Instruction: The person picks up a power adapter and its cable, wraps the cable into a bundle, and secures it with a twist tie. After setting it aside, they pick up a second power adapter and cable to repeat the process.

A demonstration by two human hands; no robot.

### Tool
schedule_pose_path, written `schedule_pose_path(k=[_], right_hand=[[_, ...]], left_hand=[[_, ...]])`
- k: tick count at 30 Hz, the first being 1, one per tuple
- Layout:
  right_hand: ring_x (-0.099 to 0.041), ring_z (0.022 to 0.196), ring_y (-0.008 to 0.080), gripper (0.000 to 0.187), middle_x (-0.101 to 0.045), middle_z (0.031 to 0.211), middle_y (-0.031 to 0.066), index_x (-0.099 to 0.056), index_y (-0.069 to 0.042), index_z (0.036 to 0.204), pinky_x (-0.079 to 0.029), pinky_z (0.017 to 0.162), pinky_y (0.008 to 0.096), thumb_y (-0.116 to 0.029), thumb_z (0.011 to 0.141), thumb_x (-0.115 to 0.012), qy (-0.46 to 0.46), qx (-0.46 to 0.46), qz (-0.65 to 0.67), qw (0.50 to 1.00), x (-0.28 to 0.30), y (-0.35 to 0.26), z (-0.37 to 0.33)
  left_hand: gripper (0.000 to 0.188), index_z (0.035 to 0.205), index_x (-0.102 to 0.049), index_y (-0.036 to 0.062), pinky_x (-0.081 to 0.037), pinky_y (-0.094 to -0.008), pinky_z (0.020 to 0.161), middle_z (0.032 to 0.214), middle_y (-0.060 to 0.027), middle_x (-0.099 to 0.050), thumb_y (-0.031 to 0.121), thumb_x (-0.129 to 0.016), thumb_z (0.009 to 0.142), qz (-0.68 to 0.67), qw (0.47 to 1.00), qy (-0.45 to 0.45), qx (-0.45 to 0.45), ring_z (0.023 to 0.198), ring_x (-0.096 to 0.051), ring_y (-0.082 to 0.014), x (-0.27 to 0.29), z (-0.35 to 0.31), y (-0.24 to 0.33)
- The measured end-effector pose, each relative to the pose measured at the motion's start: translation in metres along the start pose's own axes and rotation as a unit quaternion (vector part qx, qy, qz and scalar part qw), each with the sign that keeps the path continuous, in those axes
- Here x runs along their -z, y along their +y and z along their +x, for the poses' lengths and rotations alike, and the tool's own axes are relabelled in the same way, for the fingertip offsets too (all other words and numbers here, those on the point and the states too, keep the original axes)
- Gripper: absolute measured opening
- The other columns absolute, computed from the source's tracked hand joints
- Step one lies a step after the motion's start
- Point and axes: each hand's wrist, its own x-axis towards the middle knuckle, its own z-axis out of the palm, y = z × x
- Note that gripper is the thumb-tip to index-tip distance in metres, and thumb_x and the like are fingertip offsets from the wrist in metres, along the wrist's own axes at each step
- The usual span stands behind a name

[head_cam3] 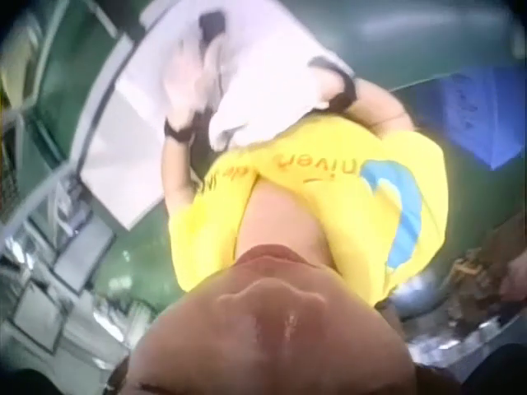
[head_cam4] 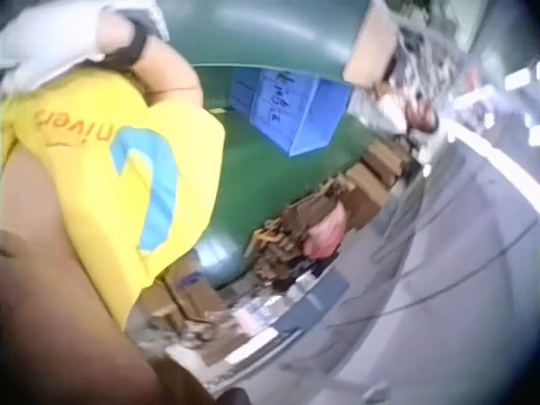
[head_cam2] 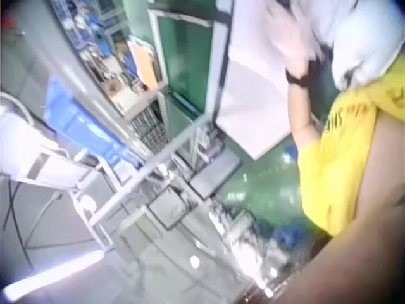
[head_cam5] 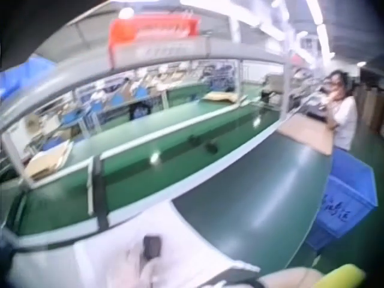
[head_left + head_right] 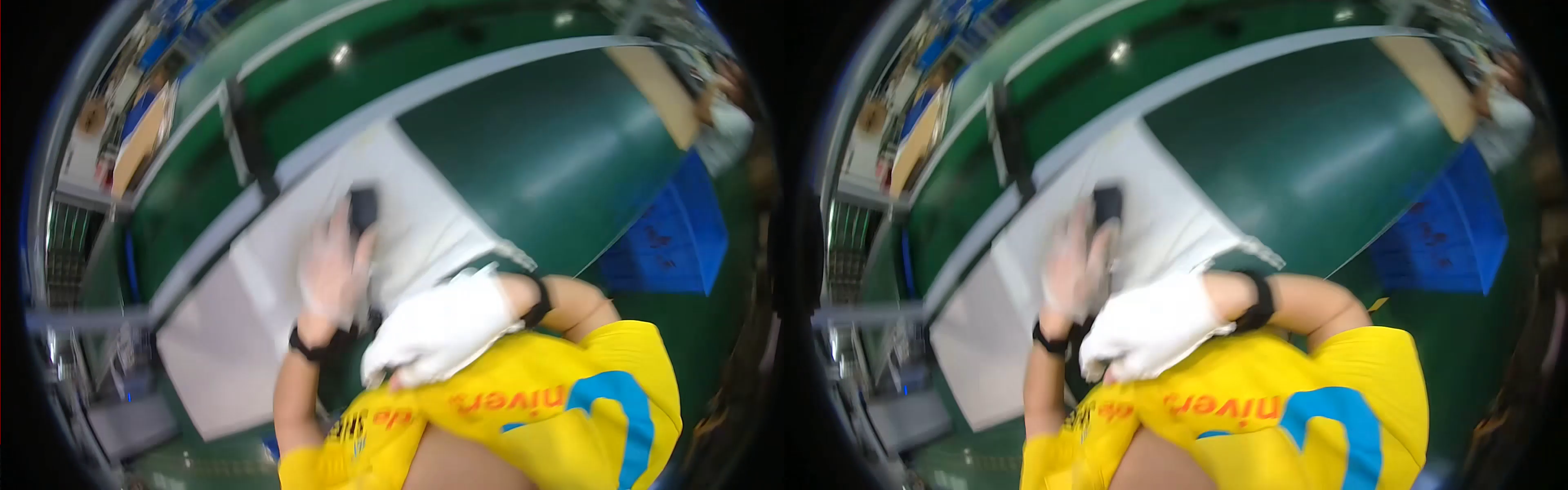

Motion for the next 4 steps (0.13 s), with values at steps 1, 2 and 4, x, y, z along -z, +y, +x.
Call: schedule_pose_path(k=[1, 2, 4], right_hand=[[-0.064, 0.087, 0.0346, 0.024, -0.066, 0.091, 0.017, -0.061, -0.005, 0.11, -0.051, 0.076, 0.039, -0.015, 0.089, -0.056, 0.004, -0.012, -0.007, 1.0, -0.004, 0.001, -0.003], [-0.064, 0.09, 0.0335, 0.025, -0.066, 0.095, 0.0172, -0.061, -0.007, 0.111, -0.051, 0.079, 0.0386, -0.017, 0.088, -0.059, -0.011, -0.007, -0.025, 1.0, -0.007, 0.0, -0.004], [-0.065, 0.097, 0.0312, 0.029, -0.066, 0.102, 0.0181, -0.061, -0.009, 0.113, -0.052, 0.084, 0.0388, -0.02, 0.086, -0.064, -0.029, -0.016, -0.054, 0.998, 0.0, 0.008, -0.01]], left_hand=[[0.056, 0.134, -0.048, 0.0084, -0.048, -0.0473, 0.083, 0.113, -0.0231, -0.057, 0.042, -0.057, 0.09, -0.004, 0.999, 0.034, 0.007, 0.099, -0.057, -0.0413, 0.006, -0.002, -0.004], [0.056, 0.132, -0.05, 0.0081, -0.048, -0.0472, 0.082, 0.111, -0.0229, -0.058, 0.043, -0.059, 0.088, 0.009, 0.997, 0.066, 0.027, 0.097, -0.058, -0.0412, 0.015, -0.009, -0.009], [0.061, 0.135, -0.048, 0.0112, -0.049, -0.0454, 0.082, 0.112, -0.0221, -0.058, 0.044, -0.063, 0.085, 0.054, 0.994, 0.045, 0.084, 0.098, -0.059, -0.0383, 0.021, -0.012, -0.027]])
